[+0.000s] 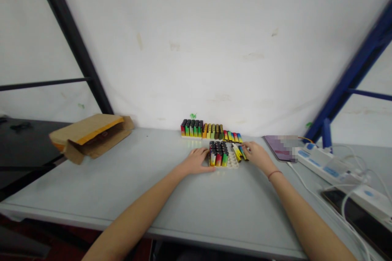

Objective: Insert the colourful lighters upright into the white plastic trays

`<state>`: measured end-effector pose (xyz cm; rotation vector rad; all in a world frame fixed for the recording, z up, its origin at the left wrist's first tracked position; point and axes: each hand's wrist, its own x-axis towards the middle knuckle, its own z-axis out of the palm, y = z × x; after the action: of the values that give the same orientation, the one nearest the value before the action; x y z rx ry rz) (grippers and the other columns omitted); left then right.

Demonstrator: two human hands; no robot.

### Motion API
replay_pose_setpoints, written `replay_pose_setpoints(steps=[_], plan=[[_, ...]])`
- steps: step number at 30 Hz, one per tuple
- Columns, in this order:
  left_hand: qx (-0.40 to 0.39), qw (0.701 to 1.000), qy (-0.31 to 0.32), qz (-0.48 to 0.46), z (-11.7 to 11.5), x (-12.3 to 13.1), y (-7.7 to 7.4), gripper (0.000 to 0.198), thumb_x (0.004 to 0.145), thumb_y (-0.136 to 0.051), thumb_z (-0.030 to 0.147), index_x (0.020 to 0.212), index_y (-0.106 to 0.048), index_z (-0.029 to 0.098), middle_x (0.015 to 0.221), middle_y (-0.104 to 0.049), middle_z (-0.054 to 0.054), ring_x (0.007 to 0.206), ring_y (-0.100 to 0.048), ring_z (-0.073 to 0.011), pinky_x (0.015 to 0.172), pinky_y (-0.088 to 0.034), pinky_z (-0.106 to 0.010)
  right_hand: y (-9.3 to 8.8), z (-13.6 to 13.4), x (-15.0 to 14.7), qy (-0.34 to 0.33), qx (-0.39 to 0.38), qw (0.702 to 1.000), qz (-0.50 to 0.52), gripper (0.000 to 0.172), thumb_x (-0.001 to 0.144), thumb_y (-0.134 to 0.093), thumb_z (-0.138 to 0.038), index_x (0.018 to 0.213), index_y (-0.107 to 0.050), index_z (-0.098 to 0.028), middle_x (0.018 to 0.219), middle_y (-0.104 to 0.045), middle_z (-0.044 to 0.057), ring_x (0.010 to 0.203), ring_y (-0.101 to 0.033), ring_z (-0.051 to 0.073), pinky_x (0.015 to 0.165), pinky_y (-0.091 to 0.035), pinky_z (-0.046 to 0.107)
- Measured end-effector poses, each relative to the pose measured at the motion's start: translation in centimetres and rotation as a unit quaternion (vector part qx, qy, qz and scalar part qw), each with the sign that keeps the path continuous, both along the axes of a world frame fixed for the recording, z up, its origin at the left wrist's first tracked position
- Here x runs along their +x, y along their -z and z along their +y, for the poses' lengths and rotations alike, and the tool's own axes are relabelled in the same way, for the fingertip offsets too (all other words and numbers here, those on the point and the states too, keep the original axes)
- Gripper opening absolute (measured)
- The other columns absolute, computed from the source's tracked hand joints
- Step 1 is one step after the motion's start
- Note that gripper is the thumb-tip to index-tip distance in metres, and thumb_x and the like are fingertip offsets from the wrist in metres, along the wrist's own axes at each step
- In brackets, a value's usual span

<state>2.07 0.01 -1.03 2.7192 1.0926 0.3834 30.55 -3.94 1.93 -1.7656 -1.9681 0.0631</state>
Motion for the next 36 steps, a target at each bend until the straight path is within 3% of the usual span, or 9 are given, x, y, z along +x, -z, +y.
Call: replay_pose_setpoints(steps=[4,8,13,18,26,31,36], plan=[[0.0,1.0,-0.003,-0.007,0.0,0.0,0.1,0.086,0.078,-0.055,0.073,0.139,-0.041,0.014,0.142,-0.045,-0.018,0.132,-0.04,-0.0353,0.111,-0.026,-0.048,1.2,0.6,0.9,0.03,-0.071,0.995,-0.061,0.025,0.088,-0.05,-0.025,0.103,-0.068,-0.017,0.097,-0.071,0.013,0.09,-0.065,0.023,0.077,-0.042,0.028],[0.006,1.0,0.0,-0.006,0.0,-0.1,0.1,0.084,0.078,-0.055,0.072,0.139,-0.041,0.015,0.142,-0.045,-0.017,0.131,-0.04,-0.0341,0.111,-0.025,-0.047,1.6,0.9,0.8,0.065,-0.071,0.991,-0.088,0.026,0.082,-0.051,-0.013,0.103,-0.066,-0.012,0.098,-0.07,0.016,0.091,-0.065,0.024,0.075,-0.041,0.028],[0.004,1.0,-0.006,0.004,-0.1,0.0,-0.1,0.084,0.078,-0.055,0.072,0.139,-0.042,0.015,0.141,-0.045,-0.017,0.131,-0.04,-0.0352,0.111,-0.027,-0.047,1.8,1.0,0.4,0.078,-0.084,0.985,-0.128,0.022,0.084,-0.047,-0.011,0.097,-0.065,-0.008,0.102,-0.066,0.02,0.09,-0.064,0.024,0.075,-0.04,0.028],[0.004,1.0,-0.008,0.015,-0.1,0.0,-0.2,0.087,0.078,-0.055,0.071,0.14,-0.041,0.012,0.142,-0.044,-0.018,0.132,-0.04,-0.0348,0.111,-0.027,-0.046,2.0,1.2,0.4,0.107,-0.089,0.987,-0.085,0.023,0.09,-0.044,-0.016,0.103,-0.06,-0.005,0.103,-0.065,0.021,0.091,-0.063,0.024,0.073,-0.039,0.028],[0.004,1.0,-0.005,0.012,-0.2,0.0,-0.3,0.086,0.078,-0.056,0.071,0.139,-0.042,0.011,0.141,-0.045,-0.019,0.131,-0.04,-0.0352,0.112,-0.026,-0.047,1.4,0.9,0.0,0.043,-0.04,0.998,0.011,0.034,0.098,-0.026,-0.026,0.108,-0.055,-0.011,0.096,-0.068,0.015,0.086,-0.063,0.022,0.072,-0.039,0.027],[0.001,1.0,-0.003,0.007,-0.3,0.1,-0.4,0.087,0.078,-0.056,0.071,0.14,-0.041,0.011,0.142,-0.044,-0.02,0.131,-0.041,-0.0356,0.111,-0.027,-0.047,0.9,0.4,-0.6,0.021,-0.002,0.999,0.05,0.036,0.095,-0.025,-0.034,0.085,-0.056,-0.019,0.08,-0.066,0.008,0.074,-0.058,0.02,0.063,-0.034,0.026],[-0.002,1.0,-0.005,0.019,-0.3,0.1,-0.5,0.086,0.079,-0.055,0.071,0.14,-0.04,0.012,0.143,-0.043,-0.019,0.133,-0.039,-0.0342,0.113,-0.024,-0.046,0.8,0.3,-0.9,0.085,0.041,0.977,0.19,0.048,0.092,-0.023,-0.044,0.057,-0.046,-0.022,0.054,-0.055,0.003,0.057,-0.05,0.017,0.056,-0.029,0.027]])
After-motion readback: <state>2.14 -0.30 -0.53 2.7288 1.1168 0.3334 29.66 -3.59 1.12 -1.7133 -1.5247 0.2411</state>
